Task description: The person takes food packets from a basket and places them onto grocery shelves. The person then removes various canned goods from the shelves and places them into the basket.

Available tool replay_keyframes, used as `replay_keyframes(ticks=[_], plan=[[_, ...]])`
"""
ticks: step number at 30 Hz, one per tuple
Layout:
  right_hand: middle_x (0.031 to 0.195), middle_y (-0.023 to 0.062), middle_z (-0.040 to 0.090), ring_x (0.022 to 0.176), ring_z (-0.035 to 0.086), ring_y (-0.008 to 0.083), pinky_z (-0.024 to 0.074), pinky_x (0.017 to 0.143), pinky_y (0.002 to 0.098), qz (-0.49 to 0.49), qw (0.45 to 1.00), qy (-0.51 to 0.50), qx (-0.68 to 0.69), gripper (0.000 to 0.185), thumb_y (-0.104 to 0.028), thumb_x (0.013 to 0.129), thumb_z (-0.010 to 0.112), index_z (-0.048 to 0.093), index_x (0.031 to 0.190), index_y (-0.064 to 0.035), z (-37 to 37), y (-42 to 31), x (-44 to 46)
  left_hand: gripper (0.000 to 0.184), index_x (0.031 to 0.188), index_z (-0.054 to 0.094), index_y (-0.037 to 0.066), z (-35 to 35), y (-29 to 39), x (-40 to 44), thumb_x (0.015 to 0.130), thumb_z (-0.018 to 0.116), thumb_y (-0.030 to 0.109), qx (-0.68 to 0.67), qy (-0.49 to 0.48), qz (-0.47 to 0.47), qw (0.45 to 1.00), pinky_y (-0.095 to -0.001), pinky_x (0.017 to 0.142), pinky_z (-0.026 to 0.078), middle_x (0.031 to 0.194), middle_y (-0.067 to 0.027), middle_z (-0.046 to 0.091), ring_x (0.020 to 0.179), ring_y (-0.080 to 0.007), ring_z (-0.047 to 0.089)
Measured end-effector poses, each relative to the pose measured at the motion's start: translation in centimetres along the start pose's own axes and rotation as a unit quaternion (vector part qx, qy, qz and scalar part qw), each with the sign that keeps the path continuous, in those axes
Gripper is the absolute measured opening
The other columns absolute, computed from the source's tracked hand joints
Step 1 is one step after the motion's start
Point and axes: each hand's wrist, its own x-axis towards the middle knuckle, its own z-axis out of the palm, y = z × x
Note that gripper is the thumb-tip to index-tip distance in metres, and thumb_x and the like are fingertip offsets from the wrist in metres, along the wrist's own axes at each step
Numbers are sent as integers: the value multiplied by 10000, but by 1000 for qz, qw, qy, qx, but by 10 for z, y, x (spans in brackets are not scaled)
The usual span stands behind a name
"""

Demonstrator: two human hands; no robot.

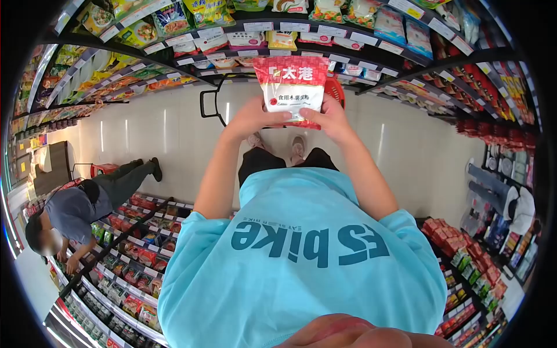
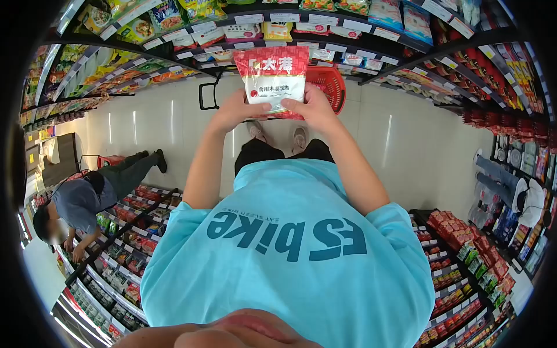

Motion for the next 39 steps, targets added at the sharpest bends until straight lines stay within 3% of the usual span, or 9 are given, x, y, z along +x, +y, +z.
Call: replay_keyframes(ticks=[3, 8, 11, 15, 24, 27, 31, 35, 39], plan=[[1247, 111, 674, 1167, 628, 174, 499, 1028, 363, 18, 998, 17, 60, 471, -181, 938, 734, 558, 1323, 26, 26, 21, -10, 588, 1234, 636, -14, -12, -10, -28, 802, 871, 309, -68, -98, -30, 992, -337, 699, 609, 1085, -117, 716, 940, -197, 703], [1025, 69, 708, 763, 675, 122, 567, 672, 273, 247, 968, -21, 36, 417, -298, 955, 720, 616, 1239, -11, -17, 20, -7, 531, 1236, 628, -20, 10, -37, 15, 844, 837, 271, -147, -96, -73, 982, -327, 683, 615, 1101, -117, 714, 918, -206, 713], [932, 52, 700, 628, 622, 94, 522, 547, 247, 245, 969, 36, 4, 394, -339, 974, 692, 630, 1209, -29, -11, 61, 4, 527, 1259, 627, -7, 0, -78, 34, 874, 812, 303, -175, -125, -135, 967, -309, 707, 611, 1118, -114, 714, 923, -194, 718], [907, 46, 694, 667, 642, 94, 539, 575, 253, 283, 957, 54, 16, 383, -351, 987, 675, 636, 1194, -32, -17, 118, 20, 567, 1323, 594, 26, -12, -137, 55, 925, 750, 397, -185, -235, -250, 921, -276, 784, 595, 1142, -96, 704, 931, -142, 710], [1006, 105, 701, 733, 709, 197, 585, 627, 326, 309, 949, 65, 10, 428, -346, 1019, 623, 550, 1298, -29, -123, 251, 98, 548, 1274, 592, -10, 10, -245, 171, 933, 723, 398, 4, -83, -152, 985, -304, 692, 595, 1022, -148, 723, 818, -177, 728], [1095, 176, 711, 798, 713, 247, 578, 663, 392, 454, 879, 45, -136, 772, -682, 955, 504, 524, 1370, -32, -211, 358, 132, 505, 1271, 607, -7, 10, -321, 198, 974, 632, 399, 253, 51, -91, 962, -325, 674, 574, 1000, -154, 743, 818, -176, 730], [1107, 138, 719, 684, 633, 203, 534, 650, 356, 459, 828, 165, -277, 802, -728, 917, 489, 612, 1290, -29, -303, 465, 160, 391, 1288, 606, 37, 12, -346, 196, 996, 587, 298, 90, 7, -169, 981, -284, 693, 556, 1011, -93, 751, 823, -159, 714], [1034, 165, 733, 916, 703, 264, 548, 817, 378, 269, 820, 141, -486, 652, -609, 914, 596, 677, 1197, -26, -337, 537, 227, 290, 1246, 621, 43, 18, -388, 232, 1023, 549, 213, 49, -110, -169, 978, -267, 672, 535, 971, -47, 745, 771, -111, 667], [1112, 263, 707, 1082, 680, 379, 525, 927, 427, 281, 839, 113, -452, 729, -595, 840, 695, 665, 1186, 45, -327, 619, 296, 294, 1226, 637, 62, 39, -458, 270, 992, 574, 230, 99, -184, -93, 973, -338, 696, 544, 923, -78, 742, 794, -199, 702]])
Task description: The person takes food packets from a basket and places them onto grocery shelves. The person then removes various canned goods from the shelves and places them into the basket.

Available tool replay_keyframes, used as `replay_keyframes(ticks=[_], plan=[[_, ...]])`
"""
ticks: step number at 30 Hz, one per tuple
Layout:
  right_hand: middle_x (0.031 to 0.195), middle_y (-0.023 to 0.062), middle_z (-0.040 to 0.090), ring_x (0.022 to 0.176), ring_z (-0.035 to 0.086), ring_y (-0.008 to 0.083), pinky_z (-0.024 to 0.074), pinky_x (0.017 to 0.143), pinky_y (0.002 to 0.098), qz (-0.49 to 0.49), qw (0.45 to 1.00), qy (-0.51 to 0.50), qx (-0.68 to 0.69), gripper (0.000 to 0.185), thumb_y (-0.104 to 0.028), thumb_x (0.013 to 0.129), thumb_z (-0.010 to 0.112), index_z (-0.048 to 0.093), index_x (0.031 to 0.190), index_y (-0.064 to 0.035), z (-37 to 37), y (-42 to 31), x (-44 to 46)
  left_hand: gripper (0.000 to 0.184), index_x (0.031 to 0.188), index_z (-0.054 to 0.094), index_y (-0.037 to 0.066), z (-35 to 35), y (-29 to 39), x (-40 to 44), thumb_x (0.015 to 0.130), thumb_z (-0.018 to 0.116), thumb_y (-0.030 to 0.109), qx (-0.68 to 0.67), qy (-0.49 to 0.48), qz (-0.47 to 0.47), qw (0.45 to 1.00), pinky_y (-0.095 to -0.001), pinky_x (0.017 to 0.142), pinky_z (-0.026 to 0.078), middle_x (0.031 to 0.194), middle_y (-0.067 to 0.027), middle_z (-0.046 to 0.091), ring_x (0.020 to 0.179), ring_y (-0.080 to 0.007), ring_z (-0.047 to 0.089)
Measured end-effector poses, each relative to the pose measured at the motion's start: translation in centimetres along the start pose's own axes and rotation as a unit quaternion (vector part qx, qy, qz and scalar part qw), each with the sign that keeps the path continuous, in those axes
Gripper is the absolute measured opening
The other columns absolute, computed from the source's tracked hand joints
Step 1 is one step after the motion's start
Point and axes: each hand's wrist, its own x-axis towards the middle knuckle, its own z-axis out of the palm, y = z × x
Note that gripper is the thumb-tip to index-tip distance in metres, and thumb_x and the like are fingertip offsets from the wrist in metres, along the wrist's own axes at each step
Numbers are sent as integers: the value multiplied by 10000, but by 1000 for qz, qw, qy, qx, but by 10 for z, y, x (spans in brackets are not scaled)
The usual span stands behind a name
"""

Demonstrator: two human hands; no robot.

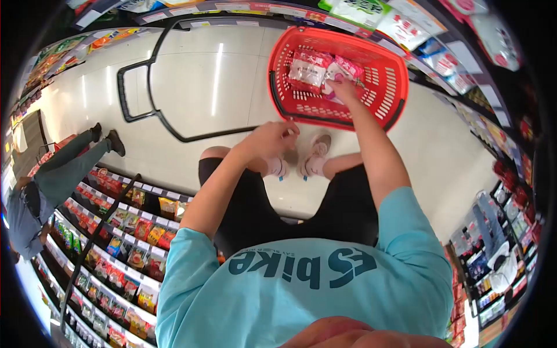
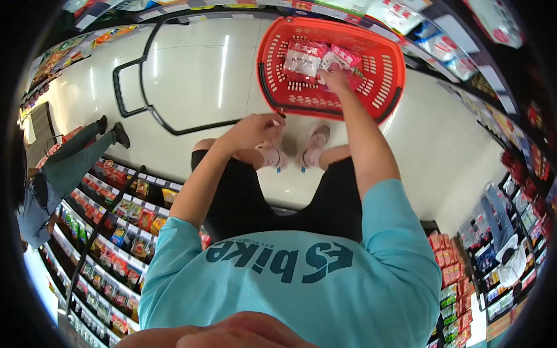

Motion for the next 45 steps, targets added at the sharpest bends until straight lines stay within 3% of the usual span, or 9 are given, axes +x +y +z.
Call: replay_keyframes(ticks=[8, 11, 16, 18, 23, 32, 38, 40, 45], plan=[[1150, 294, 683, 1101, 669, 415, 540, 932, 435, 26, 988, 150, -14, 844, -480, 693, 875, 597, 1222, 115, 95, -6, 75, 300, 1154, 660, 102, 34, -57, 61, 936, 612, 303, 232, -43, 60, 970, -473, 810, 547, 911, -157, 727, 879, -357, 709], [1110, 227, 726, 955, 724, 317, 561, 826, 392, 71, 985, -56, 147, 723, -489, 706, 873, 702, 1135, 68, 59, -24, 72, 310, 1163, 657, 93, 28, -55, 70, 936, 616, 299, 265, -7, 83, 961, -474, 808, 553, 893, -168, 723, 862, -357, 710], [1088, 177, 736, 925, 720, 279, 563, 765, 418, 52, 985, -85, 141, 559, -326, 784, 842, 692, 1167, 53, 76, -8, 101, 335, 1170, 651, 79, 19, -53, 67, 908, 653, 289, 272, -17, 79, 959, -451, 824, 559, 981, -154, 720, 922, -333, 707], [1050, 158, 738, 896, 716, 267, 556, 754, 403, 32, 982, -90, 164, 479, -254, 801, 821, 695, 1163, 35, 74, -10, 97, 307, 1100, 669, 79, 21, -65, 69, 846, 706, 247, 308, 8, 208, 928, -461, 803, 560, 1038, -144, 685, 978, -341, 689], [1035, 114, 746, 860, 707, 237, 549, 740, 396, -71, 976, -103, 176, 360, -138, 831, 750, 706, 1160, 1, 57, -16, 99, 268, 1098, 673, 94, 32, -68, 71, 838, 702, 146, 452, 14, 168, 876, -423, 831, 560, 1057, -108, 642, 1045, -296, 665], [989, 276, 716, 954, 703, 401, 539, 839, 497, -196, 960, 41, -196, 442, -405, 886, 707, 721, 1071, -3, -12, -41, 14, 264, 1127, 663, 115, 11, -54, 68, 863, 666, 115, 501, 60, 101, 857, -443, 813, 565, 1050, -124, 653, 1038, -312, 669], [1057, 287, 690, 985, 674, 441, 531, 860, 510, -177, 951, 44, -251, 325, -319, 966, 636, 707, 1039, -10, -56, -125, -120, 497, 1271, 603, 54, -11, -29, 21, 870, 770, 297, 158, 97, 87, 979, -437, 890, 548, 1143, -174, 650, 1109, -323, 642], [958, 224, 701, 872, 693, 352, 523, 800, 433, -339, 938, 73, -10, 234, -224, 953, 669, 692, 1024, -2, -82, -156, -170, 767, 1470, 414, 3, -5, -18, -1, 881, 785, 326, 27, 292, 151, 944, -448, 955, 531, 1334, -239, 569, 1242, -324, 582], [1043, 49, 715, 924, 637, 93, 511, 815, 276, -198, 911, -142, 332, 167, -88, 973, 683, 654, 1107, 7, -123, -237, -294, 1105, 1560, 158, -34, -15, 86, -97, 789, 879, 293, -305, 294, 108, 899, -461, 1012, 507, 1512, -295, 382, 1342, -385, 488]])
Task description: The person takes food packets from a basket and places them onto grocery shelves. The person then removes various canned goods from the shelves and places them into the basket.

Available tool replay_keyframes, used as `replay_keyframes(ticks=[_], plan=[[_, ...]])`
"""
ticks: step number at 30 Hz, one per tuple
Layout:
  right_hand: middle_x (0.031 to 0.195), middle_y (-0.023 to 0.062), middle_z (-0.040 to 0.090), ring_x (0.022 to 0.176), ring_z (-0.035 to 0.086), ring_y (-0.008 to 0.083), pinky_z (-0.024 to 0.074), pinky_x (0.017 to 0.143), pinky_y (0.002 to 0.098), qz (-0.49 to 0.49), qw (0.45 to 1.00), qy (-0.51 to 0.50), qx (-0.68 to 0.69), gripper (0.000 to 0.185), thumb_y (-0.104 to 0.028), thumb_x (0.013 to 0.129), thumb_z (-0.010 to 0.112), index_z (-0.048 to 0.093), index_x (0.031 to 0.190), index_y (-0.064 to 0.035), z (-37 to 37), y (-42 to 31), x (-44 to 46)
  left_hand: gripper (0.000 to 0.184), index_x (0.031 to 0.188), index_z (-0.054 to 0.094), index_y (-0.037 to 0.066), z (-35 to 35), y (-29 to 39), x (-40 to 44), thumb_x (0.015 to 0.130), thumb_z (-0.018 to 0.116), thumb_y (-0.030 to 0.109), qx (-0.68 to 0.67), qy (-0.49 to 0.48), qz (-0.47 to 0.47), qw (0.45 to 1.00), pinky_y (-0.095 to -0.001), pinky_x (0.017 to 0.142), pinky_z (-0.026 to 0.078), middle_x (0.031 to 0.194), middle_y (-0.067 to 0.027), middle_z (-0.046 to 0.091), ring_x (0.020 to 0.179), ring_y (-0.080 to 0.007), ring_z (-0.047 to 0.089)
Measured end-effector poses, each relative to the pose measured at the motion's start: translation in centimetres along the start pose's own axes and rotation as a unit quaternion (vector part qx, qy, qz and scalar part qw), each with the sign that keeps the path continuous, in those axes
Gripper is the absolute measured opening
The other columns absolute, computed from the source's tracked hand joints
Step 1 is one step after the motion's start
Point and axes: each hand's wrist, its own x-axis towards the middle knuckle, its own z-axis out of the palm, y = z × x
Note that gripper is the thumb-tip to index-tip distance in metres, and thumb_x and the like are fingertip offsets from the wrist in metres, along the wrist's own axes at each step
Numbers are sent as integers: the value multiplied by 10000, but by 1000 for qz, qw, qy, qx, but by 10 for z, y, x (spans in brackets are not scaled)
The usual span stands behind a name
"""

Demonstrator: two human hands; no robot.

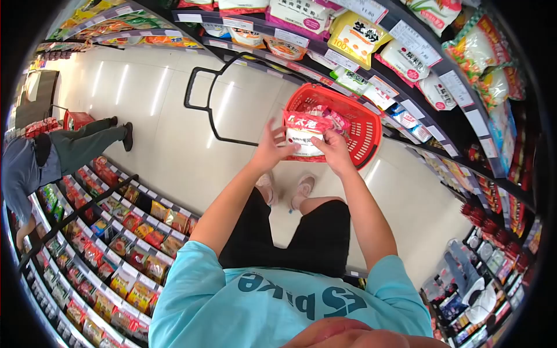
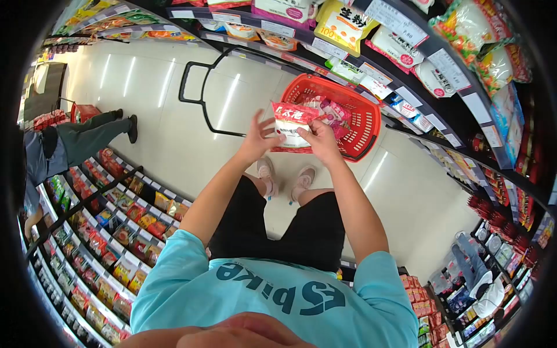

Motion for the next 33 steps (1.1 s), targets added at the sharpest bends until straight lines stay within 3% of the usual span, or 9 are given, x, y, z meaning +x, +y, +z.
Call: replay_keyframes(ticks=[3, 7, 12, 15, 20, 23, 27, 28, 33], plan=[[1085, 50, 714, 940, 644, 105, 518, 855, 277, -4, 995, -7, 100, 183, -83, 980, 672, 644, 1141, -2, 24, -37, -19, 987, 1531, 268, -32, -10, 45, -26, 804, 879, 239, -77, 101, -2, 992, -392, 956, 538, 1444, -248, 494, 1269, -312, 561], [1146, 66, 702, 1015, 649, 120, 520, 911, 297, -10, 996, -49, 71, 271, -62, 961, 681, 626, 1218, 7, 62, -84, -3, 375, 1177, 689, -13, -70, 102, -23, 862, 820, 143, -25, -41, -46, 998, -320, 873, 558, 1075, -98, 749, 950, -148, 696], [1225, 54, 685, 1107, 637, 137, 508, 969, 313, -16, 992, -96, 75, 553, -102, 834, 822, 591, 1329, -19, 119, -135, 67, 316, 1159, 715, -5, -157, 170, 2, 883, 798, 124, 52, -91, -41, 994, -301, 827, 551, 1045, -67, 754, 900, -105, 666], [979, 54, 759, 890, 676, 99, 538, 822, 301, 1, 986, -99, -133, 324, -153, 869, 797, 714, 1141, 3, 155, -155, 127, 379, 1245, 674, 4, -217, 172, 31, 921, 766, 179, 104, -77, 4, 992, -277, 801, 539, 1029, -39, 747, 909, -79, 647], [874, 57, 740, 743, 698, 135, 547, 658, 286, -136, 981, 42, -132, 441, -286, 844, 823, 719, 1151, 14, 215, -206, 237, 779, 1499, 377, 3, -263, 186, 68, 888, 779, 272, 368, 195, 215, 883, -407, 996, 506, 1442, -265, 506, 1261, -329, 577], [1050, 92, 750, 941, 677, 139, 526, 871, 294, -194, 974, 70, -89, 364, -235, 891, 791, 722, 1128, 33, 237, -253, 294, 852, 1521, 328, -23, -289, 201, 100, 882, 781, 311, 455, 181, 333, 806, -447, 1116, 416, 1562, -304, 341, 1430, -391, 416], [918, 93, 741, 813, 653, 171, 516, 761, 329, -244, 953, 99, -147, 313, -294, 891, 778, 722, 1102, -70, 248, -269, 386, 754, 1483, 391, -4, -305, 226, 148, 889, 731, 312, 538, 227, 422, 693, -454, 1069, 451, 1518, -294, 387, 1342, -447, 458], [881, 92, 736, 797, 653, 178, 514, 728, 347, -234, 934, 137, -232, 310, -307, 892, 774, 723, 1025, -32, 252, -273, 393, 832, 1564, 255, 5, -311, 229, 170, 911, 643, 345, 523, 167, 349, 759, -536, 1193, 275, 1627, -280, 211, 1469, -470, 287], [914, 94, 744, 795, 651, 178, 509, 732, 344, -189, 918, 168, -305, 345, -336, 899, 762, 719, 1037, -23, 264, -279, 409, 779, 1547, 278, -19, -315, 230, 213, 908, 604, 286, 561, 178, 321, 742, -538, 1187, 279, 1605, -299, 252, 1466, -455, 301]])
